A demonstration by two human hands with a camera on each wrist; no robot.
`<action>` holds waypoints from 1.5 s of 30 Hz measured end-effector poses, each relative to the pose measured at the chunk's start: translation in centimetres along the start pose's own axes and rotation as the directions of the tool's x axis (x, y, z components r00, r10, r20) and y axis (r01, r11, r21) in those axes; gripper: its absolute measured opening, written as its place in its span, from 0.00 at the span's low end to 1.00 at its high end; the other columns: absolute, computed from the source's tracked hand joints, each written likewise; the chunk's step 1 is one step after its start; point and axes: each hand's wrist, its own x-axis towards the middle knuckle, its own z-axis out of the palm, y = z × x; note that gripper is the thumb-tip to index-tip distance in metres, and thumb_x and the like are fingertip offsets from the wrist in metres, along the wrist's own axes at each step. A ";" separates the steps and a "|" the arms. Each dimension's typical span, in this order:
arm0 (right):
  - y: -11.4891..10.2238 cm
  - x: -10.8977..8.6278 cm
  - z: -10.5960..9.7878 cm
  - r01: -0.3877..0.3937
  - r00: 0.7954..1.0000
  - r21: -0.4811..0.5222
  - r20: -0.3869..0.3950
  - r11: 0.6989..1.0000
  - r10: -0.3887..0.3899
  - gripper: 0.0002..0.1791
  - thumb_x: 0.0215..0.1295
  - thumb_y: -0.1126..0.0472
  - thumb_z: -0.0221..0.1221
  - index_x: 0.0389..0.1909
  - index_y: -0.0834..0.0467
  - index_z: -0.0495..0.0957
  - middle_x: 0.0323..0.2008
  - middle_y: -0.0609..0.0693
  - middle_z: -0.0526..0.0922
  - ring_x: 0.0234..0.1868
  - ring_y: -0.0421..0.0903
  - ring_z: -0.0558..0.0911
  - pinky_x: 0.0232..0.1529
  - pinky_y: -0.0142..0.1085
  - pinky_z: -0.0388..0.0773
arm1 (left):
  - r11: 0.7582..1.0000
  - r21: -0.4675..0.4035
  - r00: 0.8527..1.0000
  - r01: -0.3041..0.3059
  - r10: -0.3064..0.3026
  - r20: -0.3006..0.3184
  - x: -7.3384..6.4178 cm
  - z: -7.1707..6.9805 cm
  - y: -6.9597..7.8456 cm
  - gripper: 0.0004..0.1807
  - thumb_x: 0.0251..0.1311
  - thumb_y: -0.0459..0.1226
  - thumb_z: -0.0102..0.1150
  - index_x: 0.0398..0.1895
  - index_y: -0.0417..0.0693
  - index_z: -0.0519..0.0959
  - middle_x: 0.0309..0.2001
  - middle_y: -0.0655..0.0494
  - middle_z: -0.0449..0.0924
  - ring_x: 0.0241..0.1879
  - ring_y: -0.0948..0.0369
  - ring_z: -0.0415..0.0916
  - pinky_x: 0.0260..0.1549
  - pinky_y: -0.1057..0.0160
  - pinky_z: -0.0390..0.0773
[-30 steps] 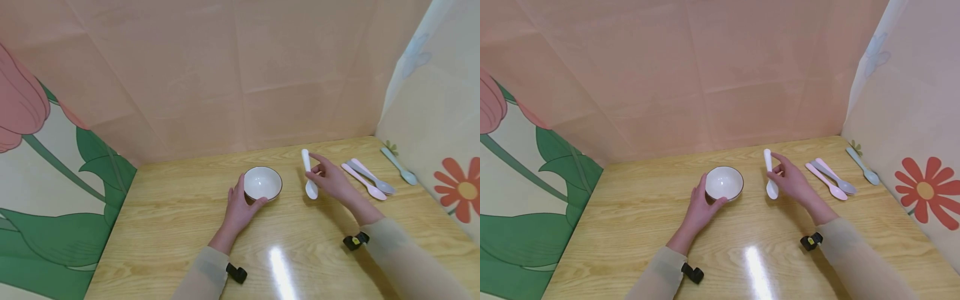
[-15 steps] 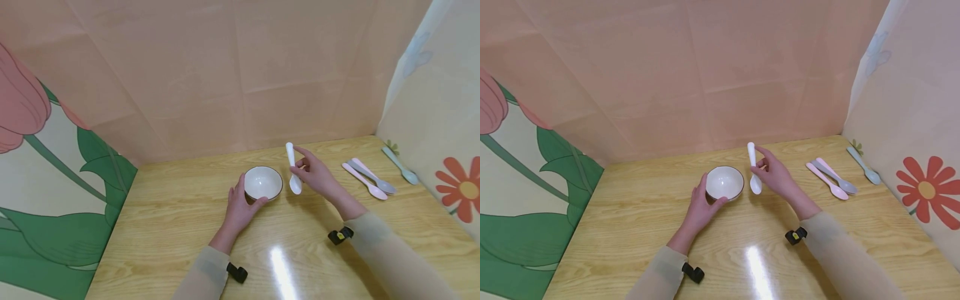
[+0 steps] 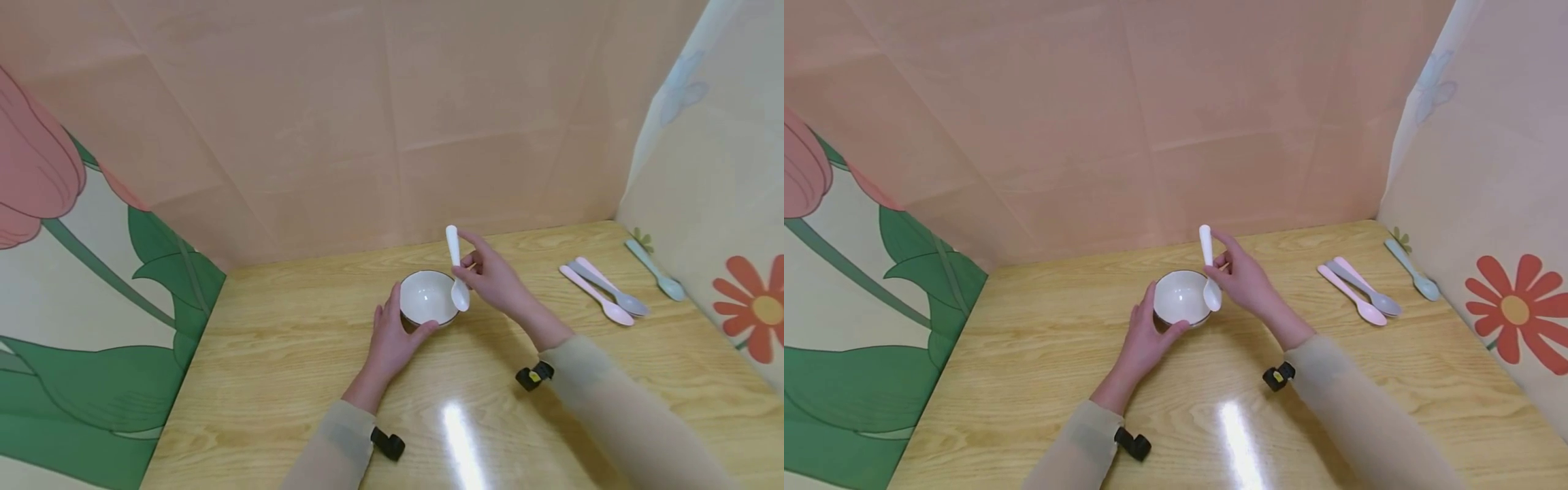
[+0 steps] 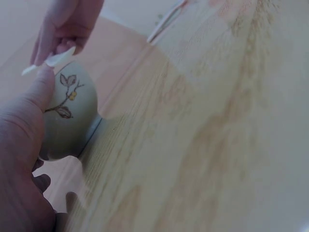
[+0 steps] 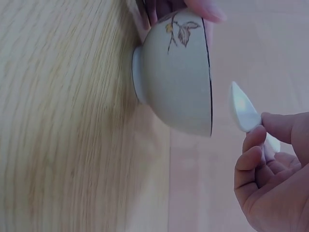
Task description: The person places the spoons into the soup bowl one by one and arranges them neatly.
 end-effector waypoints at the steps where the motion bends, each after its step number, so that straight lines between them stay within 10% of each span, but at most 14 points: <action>1: -0.1 0.1 0.2 0.002 1.000 -0.002 0.002 1.000 -0.002 0.43 0.80 0.67 0.66 0.88 0.54 0.57 0.41 0.61 0.86 0.37 0.59 0.85 0.36 0.34 0.86 | 1.000 0.001 1.000 -0.002 0.002 0.000 0.0 0.0 0.0 0.64 0.65 0.63 0.75 0.92 0.49 0.47 0.84 0.38 0.61 0.84 0.34 0.51 0.84 0.36 0.44; 45: -0.8 1.3 6.8 0.045 0.990 -0.239 0.144 0.970 -0.010 0.41 0.79 0.62 0.68 0.87 0.50 0.61 0.43 0.52 0.88 0.36 0.46 0.85 0.37 0.42 0.85 | 0.998 0.005 0.998 -0.069 0.069 0.009 0.3 0.1 -0.7 0.60 0.70 0.61 0.71 0.92 0.54 0.44 0.84 0.44 0.63 0.82 0.47 0.62 0.85 0.38 0.39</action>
